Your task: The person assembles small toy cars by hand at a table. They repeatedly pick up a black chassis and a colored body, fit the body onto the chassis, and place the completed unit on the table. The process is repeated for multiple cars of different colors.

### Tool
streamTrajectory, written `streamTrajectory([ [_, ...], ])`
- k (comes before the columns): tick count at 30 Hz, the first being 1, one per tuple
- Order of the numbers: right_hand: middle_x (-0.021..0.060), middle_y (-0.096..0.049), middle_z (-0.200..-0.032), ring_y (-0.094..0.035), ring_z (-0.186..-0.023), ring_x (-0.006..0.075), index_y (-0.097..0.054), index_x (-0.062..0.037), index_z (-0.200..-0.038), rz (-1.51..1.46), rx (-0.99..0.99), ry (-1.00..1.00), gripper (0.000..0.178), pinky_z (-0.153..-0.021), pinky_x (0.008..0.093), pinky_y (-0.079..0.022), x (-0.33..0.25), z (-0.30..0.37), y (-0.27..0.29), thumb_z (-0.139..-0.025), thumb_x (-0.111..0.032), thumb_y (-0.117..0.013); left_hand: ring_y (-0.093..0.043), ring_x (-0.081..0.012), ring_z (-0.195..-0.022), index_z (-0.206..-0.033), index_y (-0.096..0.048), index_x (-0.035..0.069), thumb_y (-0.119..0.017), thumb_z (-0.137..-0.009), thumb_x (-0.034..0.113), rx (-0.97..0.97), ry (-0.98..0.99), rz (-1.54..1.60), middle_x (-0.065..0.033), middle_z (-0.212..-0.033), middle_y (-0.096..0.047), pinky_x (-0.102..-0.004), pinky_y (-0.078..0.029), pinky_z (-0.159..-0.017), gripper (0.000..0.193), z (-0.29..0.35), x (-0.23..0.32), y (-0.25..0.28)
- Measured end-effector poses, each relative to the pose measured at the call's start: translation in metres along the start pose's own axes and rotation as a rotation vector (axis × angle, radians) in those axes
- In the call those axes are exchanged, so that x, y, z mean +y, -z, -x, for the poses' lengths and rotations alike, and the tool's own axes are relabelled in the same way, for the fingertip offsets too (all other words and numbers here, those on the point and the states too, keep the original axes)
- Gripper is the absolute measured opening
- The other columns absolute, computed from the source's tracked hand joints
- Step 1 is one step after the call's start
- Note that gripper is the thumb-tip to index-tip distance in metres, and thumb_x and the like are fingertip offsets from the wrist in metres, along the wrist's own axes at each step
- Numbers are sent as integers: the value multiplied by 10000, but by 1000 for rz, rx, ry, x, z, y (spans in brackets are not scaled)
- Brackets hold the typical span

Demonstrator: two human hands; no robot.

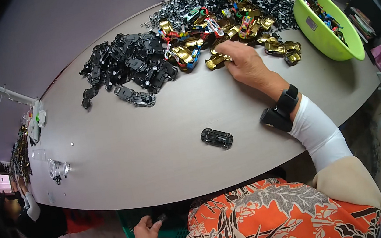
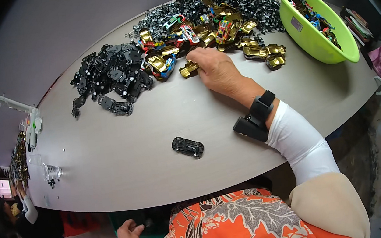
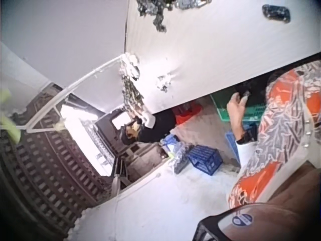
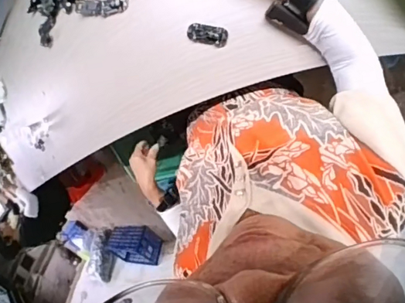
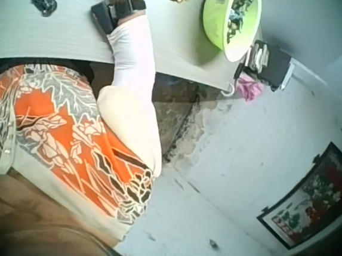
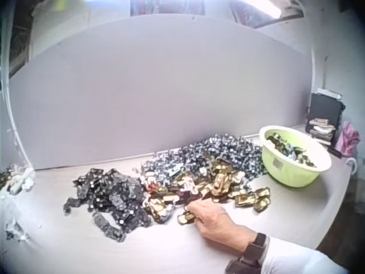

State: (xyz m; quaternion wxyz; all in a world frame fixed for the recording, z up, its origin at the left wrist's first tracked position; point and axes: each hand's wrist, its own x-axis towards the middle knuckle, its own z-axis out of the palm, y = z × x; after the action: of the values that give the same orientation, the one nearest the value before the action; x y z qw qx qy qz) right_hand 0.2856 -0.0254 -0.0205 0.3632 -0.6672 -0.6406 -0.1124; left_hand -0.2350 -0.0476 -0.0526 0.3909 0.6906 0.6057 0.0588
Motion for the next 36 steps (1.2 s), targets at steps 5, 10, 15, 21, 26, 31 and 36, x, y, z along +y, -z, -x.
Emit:
streamTrajectory([
  [5, 108, -620, -873, -603, -745, 262, -573, -23, -931, -19, -197, -131, 252, -649, 332, -473, -7, 1, 4, -688, 46, -581, -635, -208, -638, -776, -658, -31, -652, -690, -2, -114, -586, 158, -135, -728, -658, -274, -483, -610, 91, -13, 158, 11],
  [10, -24, -566, -690, -508, -602, 29, -600, -15, -906, -924, -416, -764, 210, -525, 184, -399, -14, 10, 26, -703, 11, -651, -551, -297, -964, -929, -597, 3, -648, -692, 13, -34, -1145, -175, -116, -1003, -599, -368, -470, -760, 243, -69, 251, -43],
  [15, 32, -586, -653, -552, -576, 126, -648, 4, -788, -709, -520, -713, 121, -534, 261, -441, -25, 8, 30, -675, -39, -660, -542, -276, -938, -929, -597, 38, -695, -638, 32, -185, -1107, -523, -92, -978, -592, -361, -459, -766, 308, -93, 265, -74],
  [21, 139, -592, -856, -594, -743, 335, -654, -23, -791, -161, -306, -247, 132, -672, 411, -474, -41, 15, 31, -664, -54, -635, -571, -224, -744, -901, -592, 10, -679, -639, 24, -133, -987, -315, -90, -890, -603, -303, -472, -656, 276, -113, 267, -67],
  [26, 140, -536, -880, -585, -714, 350, -576, -31, -880, -12, -383, -55, 199, -631, 450, -461, -59, 15, 32, -686, 10, -570, -534, -71, -670, -966, -606, -15, -649, -684, 2, -231, -813, 140, -22, -825, -571, -218, -451, -600, 286, -135, 253, -63],
  [31, 171, -522, -857, -576, -694, 365, -552, -23, -879, 114, -449, -92, 205, -617, 452, -463, -60, 17, 24, -679, 22, -558, -544, -61, -715, -984, -604, -32, -615, -687, -62, -339, -677, 344, -18, -918, -552, -186, -460, -599, 299, -141, 242, -63],
  [36, 190, -516, -872, -568, -688, 369, -551, -18, -874, 118, -424, -103, 211, -610, 461, -456, -60, 18, 29, -669, 32, -548, -507, -54, -669, -967, -616, -24, -605, -670, -52, -358, -603, 499, -18, -885, -552, -190, -428, -595, 299, -141, 243, -64],
])
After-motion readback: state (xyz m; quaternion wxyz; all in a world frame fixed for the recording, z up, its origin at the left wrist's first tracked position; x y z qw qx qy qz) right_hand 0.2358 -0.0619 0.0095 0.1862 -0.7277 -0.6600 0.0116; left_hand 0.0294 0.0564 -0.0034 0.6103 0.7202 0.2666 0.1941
